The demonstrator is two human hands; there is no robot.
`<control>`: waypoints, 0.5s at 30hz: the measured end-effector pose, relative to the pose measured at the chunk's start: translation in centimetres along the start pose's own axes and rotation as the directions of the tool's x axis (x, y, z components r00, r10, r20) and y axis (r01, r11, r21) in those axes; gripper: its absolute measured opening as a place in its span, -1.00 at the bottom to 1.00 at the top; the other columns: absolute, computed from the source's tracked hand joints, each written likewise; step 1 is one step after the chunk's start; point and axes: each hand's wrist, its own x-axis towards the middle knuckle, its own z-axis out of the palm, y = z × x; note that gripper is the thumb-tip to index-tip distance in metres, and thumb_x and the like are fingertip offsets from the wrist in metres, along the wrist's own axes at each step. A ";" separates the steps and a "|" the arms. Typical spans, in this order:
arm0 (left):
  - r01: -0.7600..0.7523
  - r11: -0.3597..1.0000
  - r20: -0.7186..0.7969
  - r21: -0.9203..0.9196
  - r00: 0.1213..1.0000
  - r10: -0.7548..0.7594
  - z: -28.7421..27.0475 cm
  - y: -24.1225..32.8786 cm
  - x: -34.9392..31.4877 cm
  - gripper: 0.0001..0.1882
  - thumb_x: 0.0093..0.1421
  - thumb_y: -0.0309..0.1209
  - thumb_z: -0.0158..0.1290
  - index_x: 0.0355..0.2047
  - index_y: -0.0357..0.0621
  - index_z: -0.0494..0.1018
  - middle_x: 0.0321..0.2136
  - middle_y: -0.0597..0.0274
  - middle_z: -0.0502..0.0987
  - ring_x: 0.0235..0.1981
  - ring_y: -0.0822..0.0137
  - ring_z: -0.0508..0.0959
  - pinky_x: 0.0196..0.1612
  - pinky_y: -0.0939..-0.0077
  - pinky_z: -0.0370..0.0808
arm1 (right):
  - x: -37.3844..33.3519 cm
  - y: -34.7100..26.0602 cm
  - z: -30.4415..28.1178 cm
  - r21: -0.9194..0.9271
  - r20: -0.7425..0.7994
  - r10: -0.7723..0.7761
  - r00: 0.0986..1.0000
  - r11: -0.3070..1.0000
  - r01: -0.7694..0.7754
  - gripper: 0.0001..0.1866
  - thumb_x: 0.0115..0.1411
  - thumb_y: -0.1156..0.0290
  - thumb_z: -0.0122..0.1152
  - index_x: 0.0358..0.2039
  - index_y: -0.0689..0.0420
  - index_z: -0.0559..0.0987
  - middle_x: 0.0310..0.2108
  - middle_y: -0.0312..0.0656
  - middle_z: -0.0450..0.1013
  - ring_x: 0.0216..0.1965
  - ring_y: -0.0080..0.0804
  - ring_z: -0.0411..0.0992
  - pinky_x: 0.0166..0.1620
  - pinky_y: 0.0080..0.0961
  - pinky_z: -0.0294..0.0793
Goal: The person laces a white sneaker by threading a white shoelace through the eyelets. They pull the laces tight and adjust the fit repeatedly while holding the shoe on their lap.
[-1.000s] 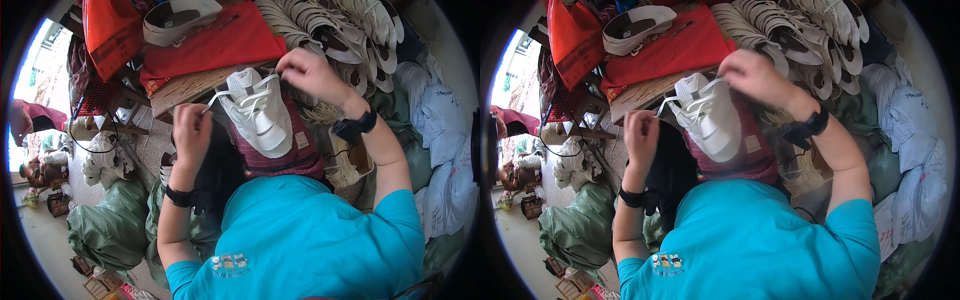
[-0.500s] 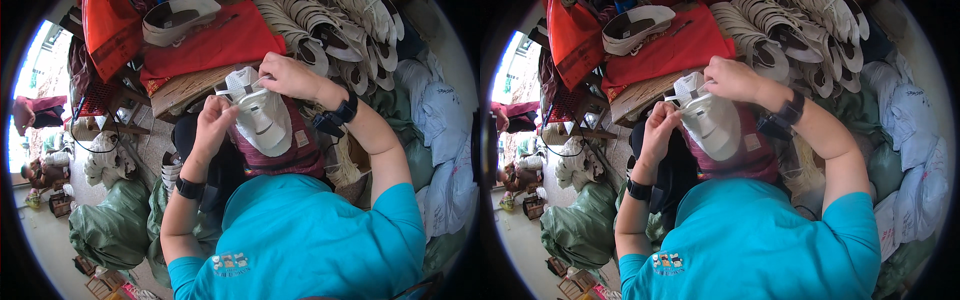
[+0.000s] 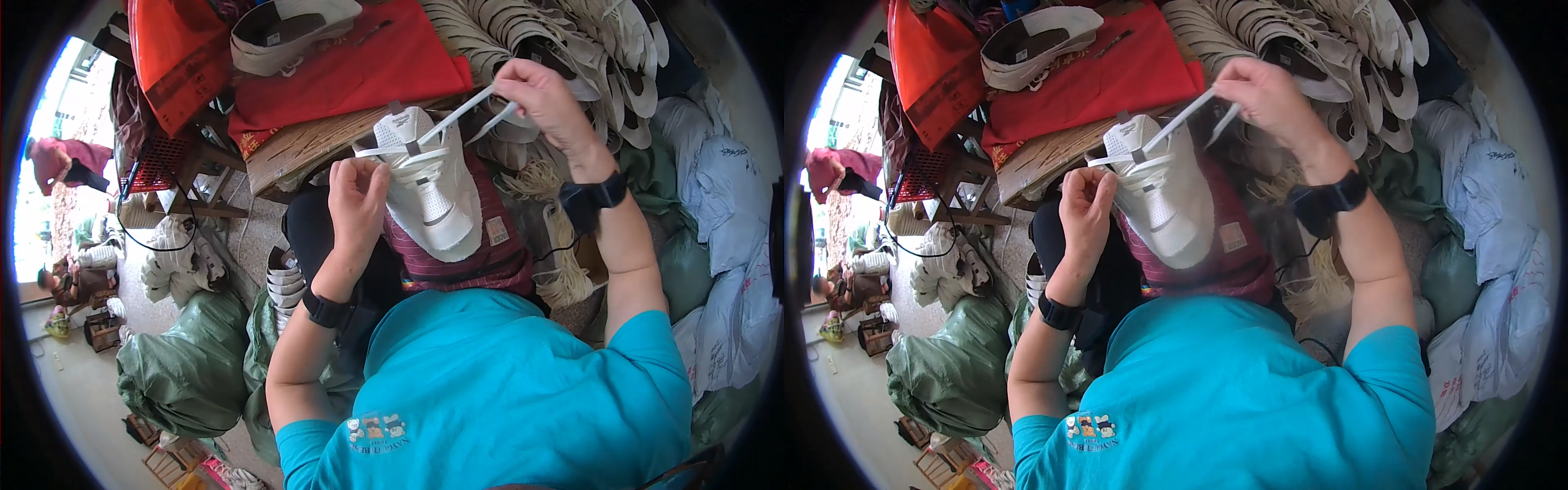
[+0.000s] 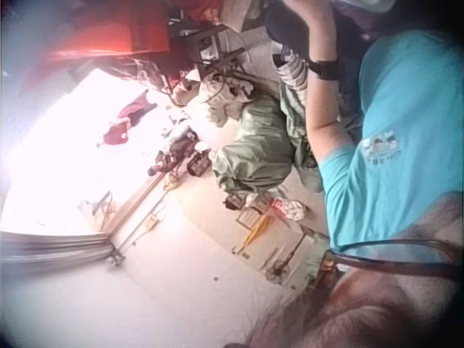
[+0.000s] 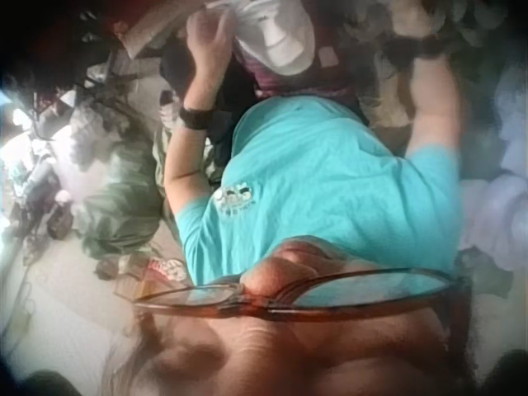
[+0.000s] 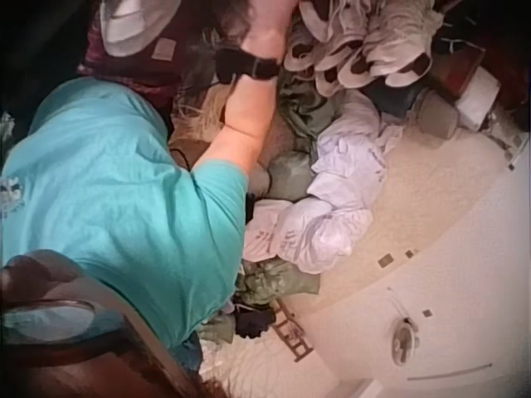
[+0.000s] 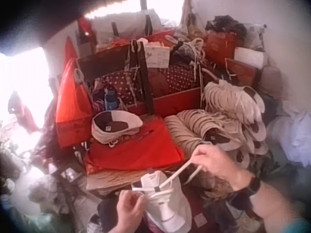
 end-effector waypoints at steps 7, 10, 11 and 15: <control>-0.046 0.998 -0.102 0.031 0.994 0.049 -0.9 -0.2 0.5 -0.77 0.20 -0.49 0.21 -0.15 -0.19 0.47 -0.28 0.30 0.35 -0.39 0.60 0.37 -0.36 0.72 0.36 | -0.5 1.4 1.7 -0.718 0.091 -0.389 0.917 0.613 0.331 -0.90 0.23 0.49 0.15 -0.25 0.20 0.57 -0.30 -0.13 0.45 -0.29 -0.20 0.47 -0.21 -0.40 0.46; -0.223 0.906 -0.013 0.360 0.970 0.244 -1.4 1.5 1.8 -0.71 0.11 -0.49 0.25 -0.13 -0.14 0.52 -0.15 0.12 0.35 -0.27 0.37 0.44 -0.30 0.54 0.43 | -1.0 -0.4 4.5 -0.638 0.203 -0.476 0.856 0.599 0.484 -0.88 0.22 0.49 0.18 -0.22 0.17 0.57 -0.28 -0.15 0.45 -0.30 -0.20 0.49 -0.21 -0.41 0.47; -0.290 0.862 0.066 0.416 0.955 0.289 -1.6 1.5 2.5 -0.70 0.09 -0.48 0.27 -0.14 -0.12 0.53 -0.14 0.08 0.35 -0.22 0.27 0.44 -0.25 0.47 0.45 | -1.4 -1.1 5.3 -0.642 0.244 -0.401 0.883 0.615 0.457 -0.84 0.21 0.44 0.21 -0.21 0.17 0.58 -0.25 -0.14 0.44 -0.24 -0.16 0.49 -0.15 -0.36 0.48; -0.343 0.848 0.168 0.405 0.939 0.300 -1.8 3.4 3.3 -0.86 0.13 -0.47 0.21 -0.30 -0.15 0.50 -0.26 0.07 0.44 -0.29 0.04 0.53 -0.28 0.29 0.50 | -1.2 -0.1 7.1 -0.711 0.241 -0.263 0.934 0.607 0.354 -0.79 0.18 0.35 0.26 -0.24 0.21 0.59 -0.23 -0.11 0.41 -0.14 -0.11 0.48 -0.05 -0.29 0.46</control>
